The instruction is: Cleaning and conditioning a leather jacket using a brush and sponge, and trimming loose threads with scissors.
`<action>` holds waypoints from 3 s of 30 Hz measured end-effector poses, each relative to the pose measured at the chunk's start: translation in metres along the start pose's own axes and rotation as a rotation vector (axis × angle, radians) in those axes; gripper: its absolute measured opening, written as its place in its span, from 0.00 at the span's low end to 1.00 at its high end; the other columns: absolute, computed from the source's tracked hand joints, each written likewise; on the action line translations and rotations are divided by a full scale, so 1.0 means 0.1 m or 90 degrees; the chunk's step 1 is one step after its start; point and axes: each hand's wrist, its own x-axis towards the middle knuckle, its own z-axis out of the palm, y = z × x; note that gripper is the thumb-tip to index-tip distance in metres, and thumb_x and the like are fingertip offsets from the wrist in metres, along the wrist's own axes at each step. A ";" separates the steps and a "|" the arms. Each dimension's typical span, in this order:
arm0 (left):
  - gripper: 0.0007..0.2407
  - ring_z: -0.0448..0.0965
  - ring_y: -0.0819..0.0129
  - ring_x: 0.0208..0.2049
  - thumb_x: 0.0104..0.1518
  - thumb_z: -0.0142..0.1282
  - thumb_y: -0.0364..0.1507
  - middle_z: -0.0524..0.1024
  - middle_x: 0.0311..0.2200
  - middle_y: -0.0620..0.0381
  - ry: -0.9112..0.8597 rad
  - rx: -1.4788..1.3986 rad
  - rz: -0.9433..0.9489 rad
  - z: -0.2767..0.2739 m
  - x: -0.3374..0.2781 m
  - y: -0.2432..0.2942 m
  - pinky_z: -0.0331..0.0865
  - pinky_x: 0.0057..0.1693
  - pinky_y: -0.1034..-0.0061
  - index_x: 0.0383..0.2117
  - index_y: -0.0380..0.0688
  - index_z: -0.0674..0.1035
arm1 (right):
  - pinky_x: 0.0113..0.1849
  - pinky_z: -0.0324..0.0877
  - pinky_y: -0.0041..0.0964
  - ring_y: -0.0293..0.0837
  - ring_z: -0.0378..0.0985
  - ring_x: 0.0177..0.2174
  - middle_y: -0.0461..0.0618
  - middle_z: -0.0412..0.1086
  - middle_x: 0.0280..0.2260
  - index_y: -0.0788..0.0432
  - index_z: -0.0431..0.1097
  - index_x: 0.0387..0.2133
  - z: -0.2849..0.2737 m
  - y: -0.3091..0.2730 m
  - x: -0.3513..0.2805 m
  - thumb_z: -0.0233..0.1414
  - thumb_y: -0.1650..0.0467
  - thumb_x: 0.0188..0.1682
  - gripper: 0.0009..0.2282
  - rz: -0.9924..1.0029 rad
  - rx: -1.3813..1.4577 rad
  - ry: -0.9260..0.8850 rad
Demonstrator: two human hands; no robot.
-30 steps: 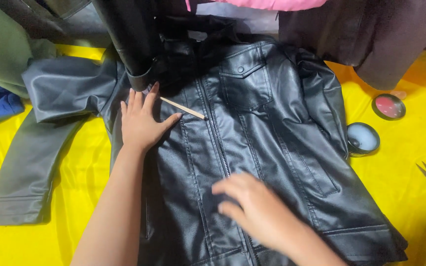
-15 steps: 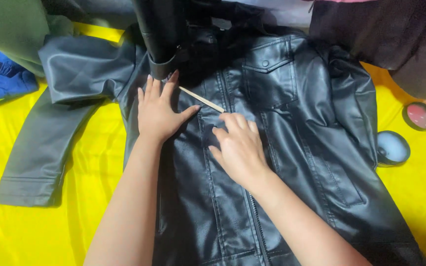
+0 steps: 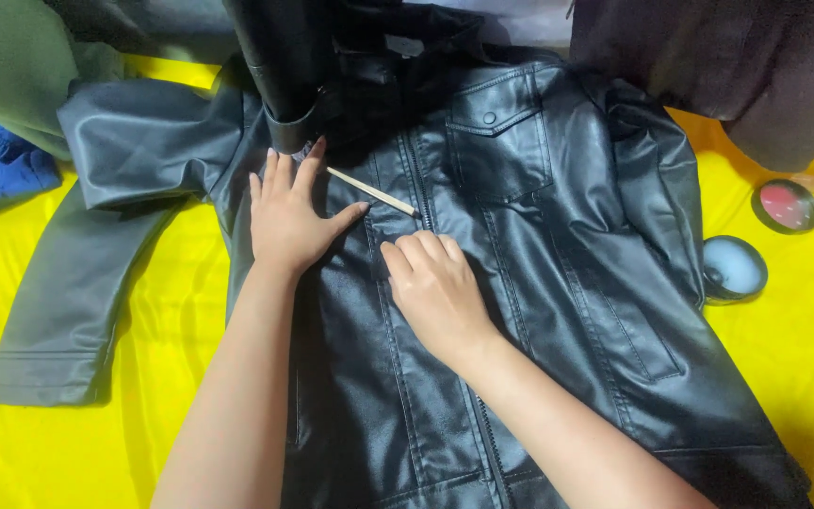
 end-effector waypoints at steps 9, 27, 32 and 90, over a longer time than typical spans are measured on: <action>0.38 0.42 0.52 0.75 0.53 0.59 0.55 0.49 0.74 0.49 -0.016 0.005 -0.003 -0.04 -0.01 0.00 0.32 0.74 0.49 0.70 0.65 0.58 | 0.37 0.66 0.42 0.49 0.71 0.38 0.49 0.66 0.31 0.56 0.71 0.41 -0.05 0.05 0.16 0.52 0.76 0.49 0.09 -0.003 -0.087 -0.004; 0.37 0.42 0.54 0.75 0.52 0.62 0.53 0.50 0.73 0.49 -0.005 -0.001 -0.014 -0.06 -0.02 0.06 0.32 0.74 0.49 0.70 0.66 0.60 | 0.34 0.70 0.39 0.46 0.71 0.33 0.46 0.69 0.27 0.54 0.76 0.38 -0.33 -0.15 -0.16 0.51 0.79 0.47 0.11 0.060 0.169 -0.172; 0.37 0.47 0.46 0.72 0.52 0.56 0.57 0.57 0.69 0.46 0.062 0.040 0.074 0.11 0.06 -0.12 0.37 0.71 0.46 0.69 0.64 0.60 | 0.34 0.70 0.49 0.52 0.69 0.35 0.53 0.70 0.32 0.64 0.75 0.38 -0.75 -0.49 -0.46 0.48 0.85 0.40 0.15 0.060 0.293 -0.197; 0.14 0.43 0.45 0.74 0.65 0.48 0.42 0.52 0.72 0.48 0.053 0.064 0.114 0.02 -0.05 0.02 0.41 0.72 0.38 0.55 0.75 0.79 | 0.42 0.74 0.45 0.53 0.70 0.43 0.54 0.71 0.37 0.59 0.73 0.45 0.22 0.51 0.76 0.57 0.81 0.43 0.16 0.020 0.109 -0.152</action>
